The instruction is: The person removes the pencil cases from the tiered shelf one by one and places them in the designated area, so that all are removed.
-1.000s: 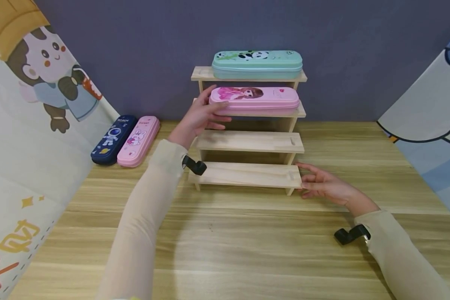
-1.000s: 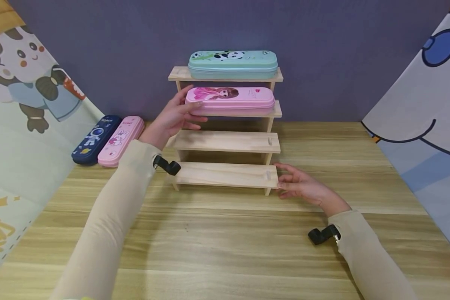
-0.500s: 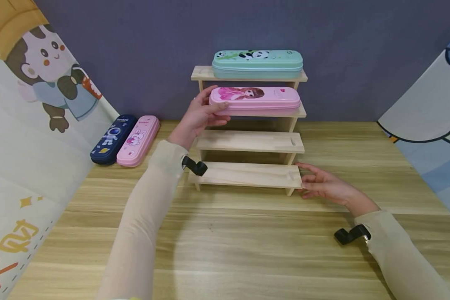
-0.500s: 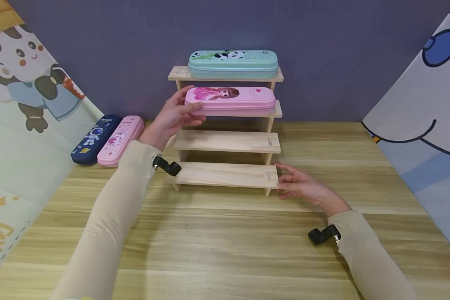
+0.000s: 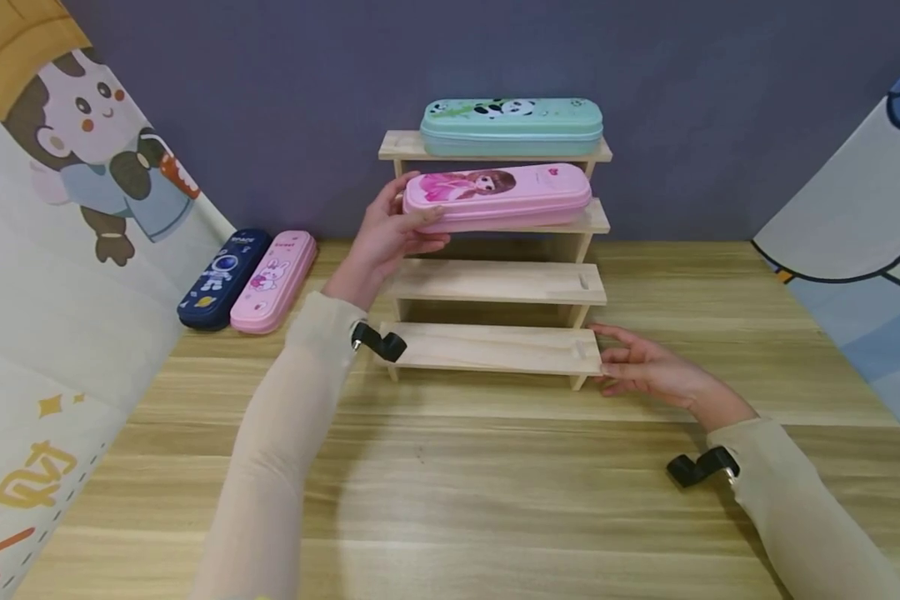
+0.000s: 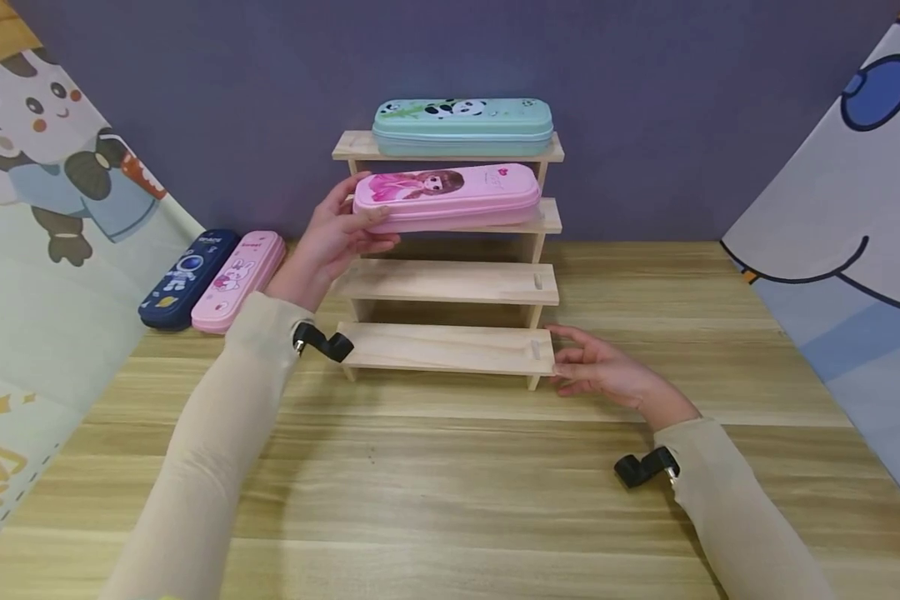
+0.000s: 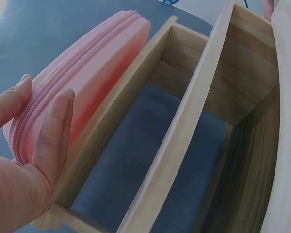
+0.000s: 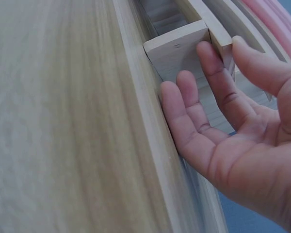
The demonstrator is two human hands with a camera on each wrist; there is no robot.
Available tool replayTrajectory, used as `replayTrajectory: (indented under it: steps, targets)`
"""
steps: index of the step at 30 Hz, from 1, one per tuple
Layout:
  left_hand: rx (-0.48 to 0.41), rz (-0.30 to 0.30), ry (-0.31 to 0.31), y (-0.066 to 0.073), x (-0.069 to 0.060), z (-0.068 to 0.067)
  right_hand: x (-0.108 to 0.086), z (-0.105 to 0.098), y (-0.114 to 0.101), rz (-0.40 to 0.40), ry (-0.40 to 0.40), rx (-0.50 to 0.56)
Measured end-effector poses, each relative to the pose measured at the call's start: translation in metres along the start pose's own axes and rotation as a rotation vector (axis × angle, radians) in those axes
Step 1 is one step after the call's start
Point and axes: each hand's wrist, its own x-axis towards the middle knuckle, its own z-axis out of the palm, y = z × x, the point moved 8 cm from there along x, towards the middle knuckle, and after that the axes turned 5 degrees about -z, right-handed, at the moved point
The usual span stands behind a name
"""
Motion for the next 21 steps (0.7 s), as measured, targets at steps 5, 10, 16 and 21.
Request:
replayTrajectory:
  steps: [5,10,16,21]
  targets:
    - [-0.035,0.023,0.007,0.002,-0.011,-0.009,0.0,0.0,0.0,0.0,0.0,0.009]
    - [-0.064,0.05,0.022,0.005,-0.022,-0.02,0.001,0.0,0.0,0.002,0.001,0.015]
    - [-0.088,0.069,0.029,0.006,-0.031,-0.034,0.001,-0.001,0.0,0.005,0.005,0.011]
    - [-0.075,0.091,0.028,0.006,-0.04,-0.045,0.001,-0.001,0.0,0.005,0.004,0.014]
